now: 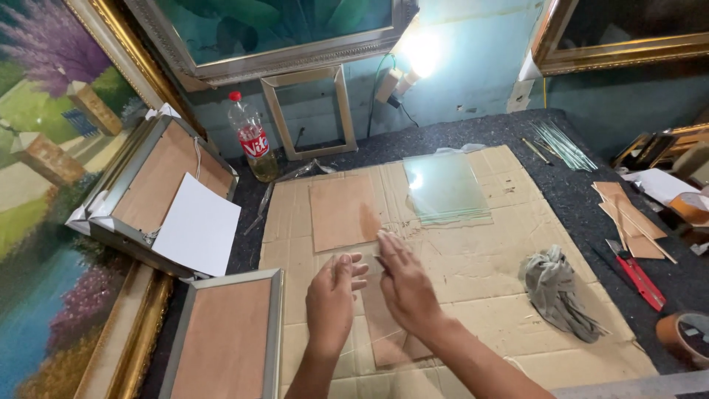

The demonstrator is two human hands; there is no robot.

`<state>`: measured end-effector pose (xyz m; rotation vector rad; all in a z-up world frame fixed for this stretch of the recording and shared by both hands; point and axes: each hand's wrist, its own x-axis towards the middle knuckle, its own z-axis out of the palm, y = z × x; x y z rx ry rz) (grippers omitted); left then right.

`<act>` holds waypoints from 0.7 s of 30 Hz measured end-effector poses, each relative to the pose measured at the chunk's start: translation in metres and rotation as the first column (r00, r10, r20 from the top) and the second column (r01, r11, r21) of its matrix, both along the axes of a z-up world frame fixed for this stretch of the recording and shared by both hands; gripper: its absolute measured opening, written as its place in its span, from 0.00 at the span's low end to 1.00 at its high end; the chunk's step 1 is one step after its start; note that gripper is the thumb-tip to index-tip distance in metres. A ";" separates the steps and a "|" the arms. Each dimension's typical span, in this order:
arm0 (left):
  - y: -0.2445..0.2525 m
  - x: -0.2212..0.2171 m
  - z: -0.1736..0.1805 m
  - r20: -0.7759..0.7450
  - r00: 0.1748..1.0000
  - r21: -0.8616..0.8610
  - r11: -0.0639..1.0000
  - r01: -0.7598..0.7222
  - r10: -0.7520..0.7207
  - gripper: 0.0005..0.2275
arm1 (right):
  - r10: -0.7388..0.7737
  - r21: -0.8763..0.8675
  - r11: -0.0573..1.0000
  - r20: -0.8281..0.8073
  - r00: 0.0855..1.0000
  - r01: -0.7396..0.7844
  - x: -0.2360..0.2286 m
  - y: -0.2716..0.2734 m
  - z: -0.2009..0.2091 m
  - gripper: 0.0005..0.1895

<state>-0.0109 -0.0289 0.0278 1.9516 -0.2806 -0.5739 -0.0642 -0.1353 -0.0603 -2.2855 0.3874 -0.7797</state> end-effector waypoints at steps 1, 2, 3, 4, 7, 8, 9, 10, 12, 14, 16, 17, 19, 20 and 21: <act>0.001 0.003 -0.001 0.003 1.000 0.003 1.000 0.005 -0.005 0.16 | -0.005 0.003 1.000 0.003 1.000 0.005 0.001 0.005 0.008 0.28; 0.002 0.007 -0.003 -0.004 1.000 -0.025 1.000 -0.008 0.007 0.16 | 0.083 -0.058 0.995 0.014 0.996 -0.082 0.001 0.011 0.016 0.28; 0.003 0.010 -0.004 -0.014 1.000 -0.050 0.999 -0.021 0.020 0.16 | 0.171 -0.118 0.979 0.018 0.985 -0.167 0.002 0.017 0.023 0.27; 0.005 0.012 -0.008 -0.013 1.000 -0.045 0.999 -0.015 0.015 0.16 | 0.165 -0.113 0.980 0.020 0.986 -0.162 0.002 0.014 0.015 0.27; 0.009 0.019 -0.017 -0.069 0.996 -0.081 0.995 -0.060 0.055 0.17 | 0.067 -0.189 0.979 -0.068 0.995 -0.079 0.007 -0.005 -0.017 0.28; 0.010 0.020 -0.020 -0.064 0.994 -0.087 0.992 -0.093 0.087 0.16 | -0.039 -0.127 0.992 -0.133 0.990 0.022 0.007 -0.016 -0.031 0.30; 0.013 0.019 -0.024 -0.062 0.991 -0.090 0.988 -0.127 0.122 0.14 | -0.137 -0.070 0.990 -0.208 0.969 0.125 0.007 -0.026 -0.046 0.32; 0.014 0.020 -0.027 -0.063 0.991 -0.088 0.988 -0.127 0.121 0.14 | -0.137 -0.068 0.990 -0.209 0.968 0.125 0.002 -0.034 -0.051 0.32; 0.017 0.022 -0.032 -0.053 0.988 -0.121 0.981 -0.154 0.148 0.12 | -0.239 0.266 0.907 -0.309 0.921 0.325 -0.008 -0.049 -0.060 0.28; 0.018 0.028 -0.039 -0.084 0.983 -0.135 0.976 -0.173 0.163 0.12 | -0.274 0.285 0.890 -0.289 0.917 0.356 -0.015 -0.059 -0.065 0.28; 0.021 0.034 -0.050 -0.112 0.978 -0.144 0.970 -0.194 0.178 0.11 | -0.308 0.308 0.870 -0.271 0.912 0.385 -0.018 -0.060 -0.062 0.28; 0.021 0.038 -0.056 -0.135 0.971 -0.164 0.962 -0.218 0.197 0.10 | -0.306 0.316 0.871 -0.250 0.919 0.376 -0.019 -0.058 -0.056 0.28; 0.020 0.042 -0.065 -0.156 0.966 -0.183 0.955 -0.235 0.208 0.09 | -0.312 0.325 0.869 -0.227 0.923 0.373 -0.016 -0.057 -0.050 0.27; 0.019 0.042 -0.066 -0.171 0.961 -0.200 0.948 -0.248 0.215 0.09 | -0.295 0.303 0.887 -0.207 0.933 0.348 -0.014 -0.056 -0.049 0.27; 0.020 0.043 -0.068 -0.186 0.956 -0.218 0.940 -0.264 0.226 0.08 | -0.275 0.279 0.906 -0.185 0.944 0.319 -0.010 -0.056 -0.048 0.26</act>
